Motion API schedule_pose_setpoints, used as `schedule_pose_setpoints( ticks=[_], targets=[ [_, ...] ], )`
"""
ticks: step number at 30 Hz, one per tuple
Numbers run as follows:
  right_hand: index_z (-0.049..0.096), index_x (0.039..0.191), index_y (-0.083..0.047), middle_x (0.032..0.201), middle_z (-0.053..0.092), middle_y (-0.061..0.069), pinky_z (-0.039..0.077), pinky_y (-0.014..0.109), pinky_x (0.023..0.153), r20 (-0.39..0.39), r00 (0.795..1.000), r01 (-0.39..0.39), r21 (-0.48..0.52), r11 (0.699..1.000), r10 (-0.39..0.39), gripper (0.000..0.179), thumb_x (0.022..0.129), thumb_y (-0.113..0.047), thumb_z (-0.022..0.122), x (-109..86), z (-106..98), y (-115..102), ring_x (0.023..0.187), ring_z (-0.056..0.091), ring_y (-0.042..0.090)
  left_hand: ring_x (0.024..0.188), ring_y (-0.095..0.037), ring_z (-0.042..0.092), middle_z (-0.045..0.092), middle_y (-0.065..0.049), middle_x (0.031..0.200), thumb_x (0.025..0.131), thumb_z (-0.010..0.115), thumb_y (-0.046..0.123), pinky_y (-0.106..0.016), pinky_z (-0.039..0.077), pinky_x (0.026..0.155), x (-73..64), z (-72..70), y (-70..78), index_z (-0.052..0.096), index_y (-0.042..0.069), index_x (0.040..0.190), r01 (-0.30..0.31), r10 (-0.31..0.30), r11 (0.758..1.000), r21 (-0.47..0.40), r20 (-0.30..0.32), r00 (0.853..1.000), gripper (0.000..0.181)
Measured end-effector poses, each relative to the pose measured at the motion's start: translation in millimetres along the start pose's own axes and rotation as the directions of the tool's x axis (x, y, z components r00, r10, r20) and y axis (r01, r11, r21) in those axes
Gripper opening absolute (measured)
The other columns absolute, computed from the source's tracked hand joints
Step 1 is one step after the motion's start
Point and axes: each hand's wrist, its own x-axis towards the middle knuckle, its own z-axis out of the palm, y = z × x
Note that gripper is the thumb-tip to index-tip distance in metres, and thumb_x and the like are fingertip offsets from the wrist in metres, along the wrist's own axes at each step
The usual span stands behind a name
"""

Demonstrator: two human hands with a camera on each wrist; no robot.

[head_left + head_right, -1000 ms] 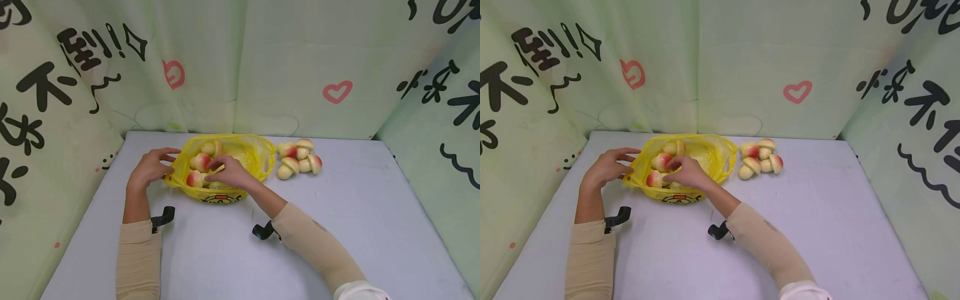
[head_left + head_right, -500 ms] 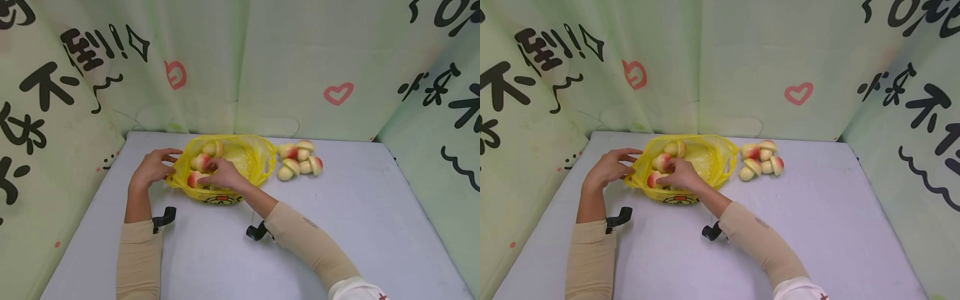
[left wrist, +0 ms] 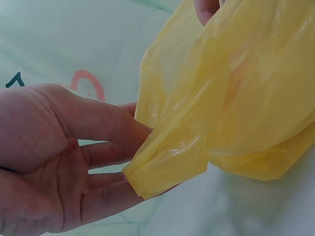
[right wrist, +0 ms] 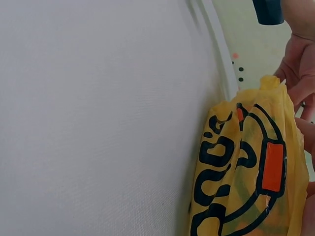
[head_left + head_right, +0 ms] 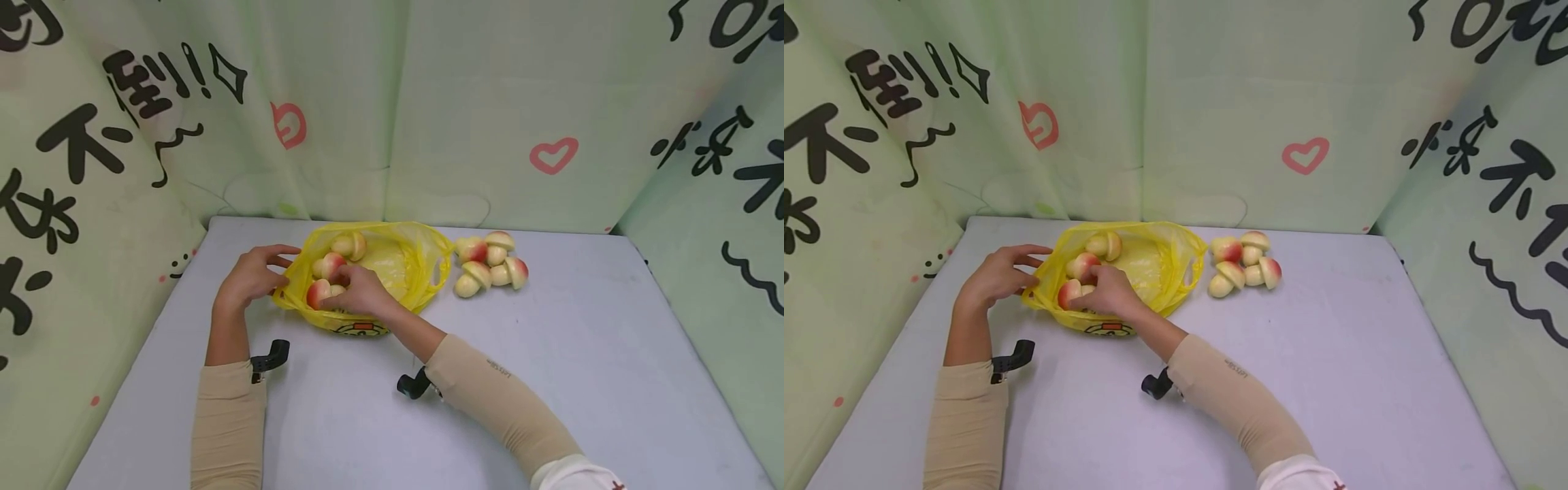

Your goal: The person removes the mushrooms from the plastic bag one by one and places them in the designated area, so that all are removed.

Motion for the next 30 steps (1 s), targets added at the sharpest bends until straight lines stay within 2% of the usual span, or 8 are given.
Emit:
schedule_pose_setpoints(
  ticks=[12, 20, 30],
  targets=[
    [0.067, 0.108, -0.011, 0.098, 0.067, 0.002, 0.050, 0.027, 0.078, 0.010, 1.000, 0.003, -0.004, 1.000, -0.003, 0.035, 0.085, -0.030, 0.086, 2.0, 1.9, 1.7, 0.093, 0.058, 0.021, 0.112, -0.038, 0.063, 0.060, -0.027, 0.144, 0.091, 0.062, 0.001, -0.029, 0.055, 0.078, 0.2, 0.5, -0.7, 0.055, 0.012, 0.151, -0.022, 0.022, 1.000, 0.005, -0.004, 1.000, 0.061],
    [0.067, 0.110, -0.012, 0.105, 0.069, 0.002, 0.053, 0.030, 0.084, 0.001, 1.000, -0.015, -0.018, 1.000, 0.015, 0.035, 0.085, -0.028, 0.086, 1.3, 2.8, 1.1, 0.097, 0.059, 0.022, 0.114, -0.038, 0.062, 0.059, -0.026, 0.145, 0.091, 0.062, 0.001, -0.031, 0.056, 0.081, 1.2, 0.8, -0.1, 0.054, 0.013, 0.151, -0.010, 0.010, 1.000, 0.003, 0.003, 1.000, 0.061],
    [0.071, 0.111, -0.014, 0.108, 0.071, 0.000, 0.053, 0.031, 0.087, 0.012, 1.000, -0.021, -0.010, 1.000, 0.021, 0.034, 0.084, -0.026, 0.087, 0.3, -0.8, 0.9, 0.099, 0.060, 0.021, 0.111, -0.036, 0.063, 0.059, -0.026, 0.144, 0.092, 0.061, 0.000, -0.029, 0.055, 0.077, 0.9, 1.3, -0.5, 0.055, 0.012, 0.151, -0.015, 0.015, 1.000, -0.003, -0.002, 1.000, 0.061]
  ],
)
